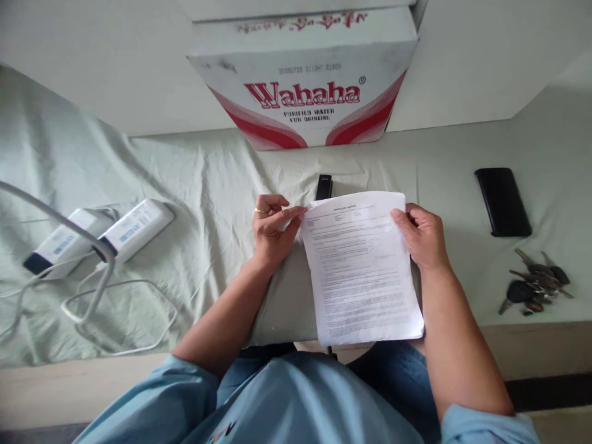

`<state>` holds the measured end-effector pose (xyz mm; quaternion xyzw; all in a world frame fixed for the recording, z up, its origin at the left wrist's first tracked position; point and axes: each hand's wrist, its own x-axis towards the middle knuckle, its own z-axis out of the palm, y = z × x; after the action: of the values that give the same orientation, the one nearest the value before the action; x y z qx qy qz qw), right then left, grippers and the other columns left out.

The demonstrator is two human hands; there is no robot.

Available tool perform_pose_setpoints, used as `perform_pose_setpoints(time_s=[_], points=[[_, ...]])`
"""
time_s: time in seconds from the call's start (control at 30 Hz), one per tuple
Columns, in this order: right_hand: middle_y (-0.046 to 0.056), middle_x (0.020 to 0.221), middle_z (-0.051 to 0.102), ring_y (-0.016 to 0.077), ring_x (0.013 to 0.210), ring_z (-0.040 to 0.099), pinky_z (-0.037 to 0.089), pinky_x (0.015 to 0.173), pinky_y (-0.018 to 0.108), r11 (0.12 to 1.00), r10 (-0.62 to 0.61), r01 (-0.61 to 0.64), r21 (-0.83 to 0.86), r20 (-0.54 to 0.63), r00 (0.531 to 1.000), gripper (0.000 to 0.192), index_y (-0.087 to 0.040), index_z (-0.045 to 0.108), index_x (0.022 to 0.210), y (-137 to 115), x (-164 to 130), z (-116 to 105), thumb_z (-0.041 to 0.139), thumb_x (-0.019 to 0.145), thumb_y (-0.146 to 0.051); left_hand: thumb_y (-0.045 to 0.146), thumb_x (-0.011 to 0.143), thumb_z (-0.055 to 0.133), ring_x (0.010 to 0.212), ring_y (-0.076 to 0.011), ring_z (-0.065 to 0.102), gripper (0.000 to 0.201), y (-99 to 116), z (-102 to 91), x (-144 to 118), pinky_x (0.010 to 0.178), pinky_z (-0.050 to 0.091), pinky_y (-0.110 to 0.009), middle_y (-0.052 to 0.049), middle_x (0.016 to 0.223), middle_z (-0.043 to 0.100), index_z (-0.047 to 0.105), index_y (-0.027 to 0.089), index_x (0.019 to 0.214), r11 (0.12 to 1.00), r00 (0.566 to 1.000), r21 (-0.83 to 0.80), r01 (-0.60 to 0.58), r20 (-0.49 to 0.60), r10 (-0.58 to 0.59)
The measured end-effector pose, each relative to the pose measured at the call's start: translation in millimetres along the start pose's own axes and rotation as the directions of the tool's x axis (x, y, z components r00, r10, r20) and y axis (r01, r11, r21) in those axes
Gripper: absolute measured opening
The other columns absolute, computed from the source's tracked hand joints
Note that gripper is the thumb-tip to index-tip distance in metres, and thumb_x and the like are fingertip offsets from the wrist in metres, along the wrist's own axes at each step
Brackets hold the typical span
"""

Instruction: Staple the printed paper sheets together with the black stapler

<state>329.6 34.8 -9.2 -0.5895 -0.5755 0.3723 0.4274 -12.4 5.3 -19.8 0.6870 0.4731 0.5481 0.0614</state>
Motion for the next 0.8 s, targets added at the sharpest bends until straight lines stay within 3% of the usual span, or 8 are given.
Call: perform_pose_setpoints(time_s=[0.17,0.27,0.33,0.47,0.6,0.8], points=[[-0.002,0.067,0.061,0.018,0.062,0.055,0.046,0.057,0.032,1.0,-0.007,0.007,-0.015,-0.005,1.0,0.042,-0.027,0.077,0.084,0.7,0.1,-0.5,0.085,0.09,-0.068,0.013,0.102,0.071,0.089,-0.0179,0.056,0.026,2.4,0.0,-0.7,0.074,0.047,-0.034,-0.007,0.113,0.063,0.086,0.029,0.116,0.997,0.999,0.072,-0.038,0.01,0.038],[-0.003,0.067,0.062,0.0171,0.063,0.055,0.047,0.057,0.032,1.0,-0.015,0.015,-0.017,-0.003,1.0,0.042,-0.026,0.077,0.084,0.3,-0.6,-0.7,0.085,0.091,-0.066,0.019,0.104,0.07,0.091,-0.0194,0.059,0.017,5.1,-0.6,0.7,0.078,0.051,-0.036,-0.008,0.108,0.064,0.083,0.025,0.113,0.996,1.0,0.086,-0.005,0.026,0.003],[-0.003,0.067,0.062,0.0173,0.064,0.056,0.047,0.058,0.032,1.0,-0.019,0.019,-0.007,-0.003,1.0,0.041,-0.026,0.077,0.084,0.7,-0.9,-0.7,0.086,0.091,-0.065,0.025,0.105,0.07,0.089,-0.02,0.061,0.009,5.9,-1.9,2.3,0.079,0.052,-0.036,-0.006,0.098,0.064,0.078,0.022,0.102,0.997,0.995,0.055,0.061,0.07,-0.065],[-0.003,0.068,0.061,0.0168,0.064,0.054,0.045,0.06,0.032,1.0,-0.019,0.019,0.004,0.001,1.0,0.042,-0.026,0.076,0.082,1.9,-1.0,-0.6,0.086,0.091,-0.065,0.034,0.106,0.068,0.073,-0.0162,0.053,0.03,6.1,-4.0,5.0,0.067,0.046,-0.032,-0.002,0.083,0.059,0.062,0.022,0.079,0.968,0.958,-0.042,0.249,0.16,-0.24],[-0.004,0.068,0.058,0.0169,0.065,0.053,0.046,0.062,0.032,1.0,-0.015,0.015,0.008,0.005,1.0,0.042,-0.026,0.075,0.082,1.8,-1.3,-0.9,0.085,0.092,-0.065,0.041,0.102,0.075,0.065,-0.0139,0.045,0.034,6.6,-1.8,5.0,0.059,0.038,-0.03,-0.001,0.079,0.057,0.065,0.022,0.075,0.909,0.917,-0.144,0.392,0.147,-0.372],[-0.003,0.067,0.058,0.0184,0.065,0.053,0.046,0.061,0.033,1.0,-0.005,0.006,-0.011,0.014,1.0,0.045,-0.027,0.073,0.08,-3.2,0.3,0.8,0.084,0.09,-0.069,0.052,0.093,0.085,0.067,-0.0143,0.046,0.037,5.4,1.2,5.6,0.065,0.043,-0.031,0.001,0.074,0.055,0.071,0.023,0.075,0.826,0.856,-0.228,0.516,0.109,-0.505]])
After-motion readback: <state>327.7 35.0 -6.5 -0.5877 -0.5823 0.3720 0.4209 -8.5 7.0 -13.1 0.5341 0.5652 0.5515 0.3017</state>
